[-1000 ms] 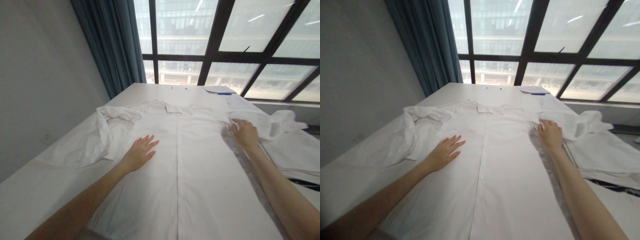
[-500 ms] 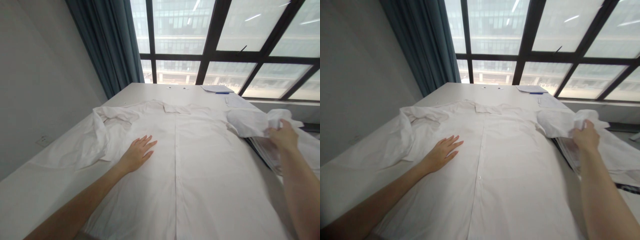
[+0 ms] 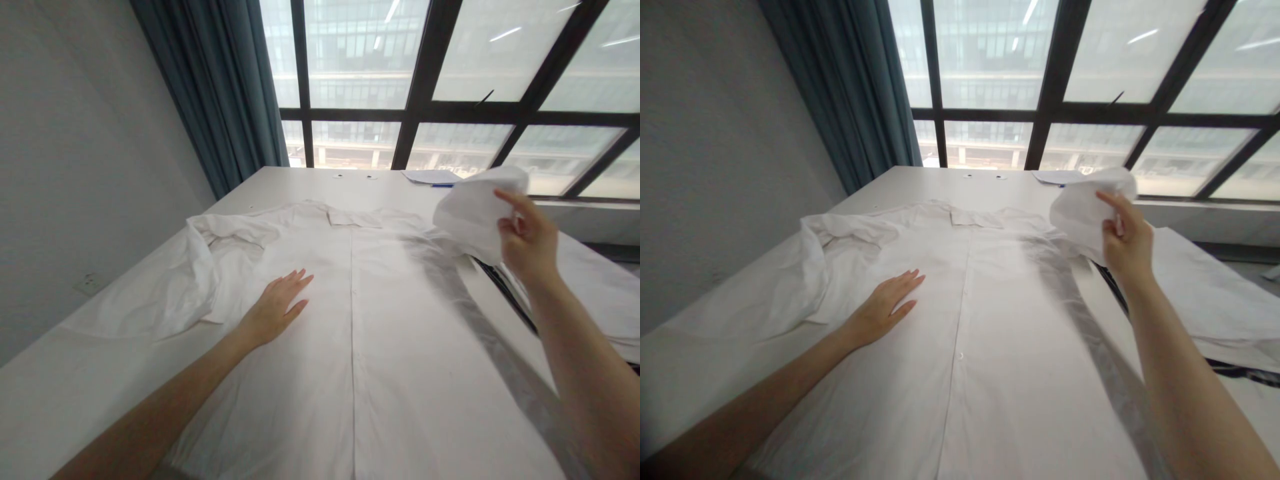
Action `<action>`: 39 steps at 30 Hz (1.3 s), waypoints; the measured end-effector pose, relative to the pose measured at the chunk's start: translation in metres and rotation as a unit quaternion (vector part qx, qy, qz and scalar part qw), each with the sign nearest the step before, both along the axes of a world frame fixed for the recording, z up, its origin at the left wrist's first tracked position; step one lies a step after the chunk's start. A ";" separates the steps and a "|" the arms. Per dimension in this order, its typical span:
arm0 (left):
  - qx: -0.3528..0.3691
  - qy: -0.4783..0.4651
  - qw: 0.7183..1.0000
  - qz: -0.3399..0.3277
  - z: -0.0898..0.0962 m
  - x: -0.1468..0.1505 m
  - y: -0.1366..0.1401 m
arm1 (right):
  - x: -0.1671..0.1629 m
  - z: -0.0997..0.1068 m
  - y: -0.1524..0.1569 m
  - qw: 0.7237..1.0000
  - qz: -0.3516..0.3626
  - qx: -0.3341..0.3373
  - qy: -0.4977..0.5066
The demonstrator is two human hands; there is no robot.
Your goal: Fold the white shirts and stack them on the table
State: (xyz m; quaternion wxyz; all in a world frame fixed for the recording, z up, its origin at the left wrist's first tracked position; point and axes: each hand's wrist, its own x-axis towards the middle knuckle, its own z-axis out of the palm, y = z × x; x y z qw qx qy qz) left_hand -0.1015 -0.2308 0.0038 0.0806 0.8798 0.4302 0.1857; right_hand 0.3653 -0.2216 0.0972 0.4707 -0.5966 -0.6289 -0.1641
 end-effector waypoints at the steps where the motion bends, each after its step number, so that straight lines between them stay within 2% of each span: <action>1: -0.012 -0.044 0.999 0.005 0.000 0.000 0.000 | -0.018 0.004 -0.001 0.998 0.061 -0.010 -0.001; 2: -0.026 -0.093 0.995 0.015 0.000 0.000 0.000 | -0.036 0.006 -0.003 0.993 0.114 -0.041 -0.013; 4: -0.058 -0.190 0.979 0.038 0.000 0.000 0.001 | -0.071 0.010 -0.011 0.965 0.208 -0.153 -0.036; 5: -0.073 -0.228 0.970 0.046 -0.001 0.000 0.001 | -0.087 0.010 -0.015 0.936 0.264 -0.228 -0.043; 6: -0.085 -0.256 0.962 0.050 -0.001 0.000 0.002 | -0.100 0.008 -0.020 0.895 0.317 -0.309 -0.049; 8: -0.097 -0.275 0.956 0.046 -0.002 0.001 0.002 | -0.121 0.001 -0.027 0.798 0.406 -0.440 -0.061; 9: -0.097 -0.268 0.958 0.040 -0.002 0.001 0.001 | -0.127 -0.003 -0.030 0.757 0.436 -0.482 -0.065; 10: -0.092 -0.252 0.963 0.032 -0.002 0.001 0.000 | -0.132 -0.008 -0.031 0.728 0.458 -0.506 -0.066; 12: -0.069 -0.200 0.977 0.007 0.000 0.001 -0.002 | -0.135 -0.015 -0.030 0.705 0.479 -0.520 -0.054; 15: -0.027 -0.111 0.993 -0.036 0.004 0.002 -0.005 | -0.132 -0.021 -0.025 0.705 0.488 -0.514 -0.013; 17: -0.016 -0.088 0.995 -0.048 0.006 0.003 -0.006 | -0.130 -0.022 -0.022 0.704 0.491 -0.513 0.009; 20: -0.018 -0.121 0.992 -0.017 0.006 0.004 -0.005 | -0.127 -0.028 -0.018 0.705 0.479 -0.521 0.040; 23: -0.044 -0.192 0.980 0.030 0.003 0.003 0.001 | -0.128 -0.037 -0.016 0.721 0.452 -0.520 0.073; 26: -0.126 -0.302 0.943 0.054 0.002 0.002 0.006 | -0.133 -0.046 -0.014 0.735 0.450 -0.501 0.085; 30: -0.271 -0.406 0.872 0.026 0.012 -0.002 0.008 | -0.138 -0.048 -0.015 0.726 0.463 -0.503 0.066; 33: -0.381 -0.384 0.841 -0.032 0.032 -0.012 0.005 | -0.137 -0.041 -0.015 0.693 0.501 -0.514 0.070; 35: -0.438 -0.324 0.831 -0.107 0.047 -0.018 0.002 | -0.132 -0.035 -0.015 0.678 0.506 -0.522 0.104; 36: -0.462 -0.288 0.824 -0.154 0.054 -0.020 0.001 | -0.128 -0.032 -0.013 0.685 0.493 -0.522 0.124; 37: -0.474 -0.260 0.818 -0.195 0.059 -0.021 -0.001 | -0.123 -0.030 -0.011 0.703 0.470 -0.516 0.138; 38: -0.472 -0.244 0.819 -0.216 0.062 -0.019 -0.002 | -0.116 -0.029 -0.008 0.730 0.439 -0.503 0.144; 39: -0.452 -0.238 0.834 -0.211 0.063 -0.016 -0.003 | -0.109 -0.029 -0.004 0.761 0.407 -0.484 0.144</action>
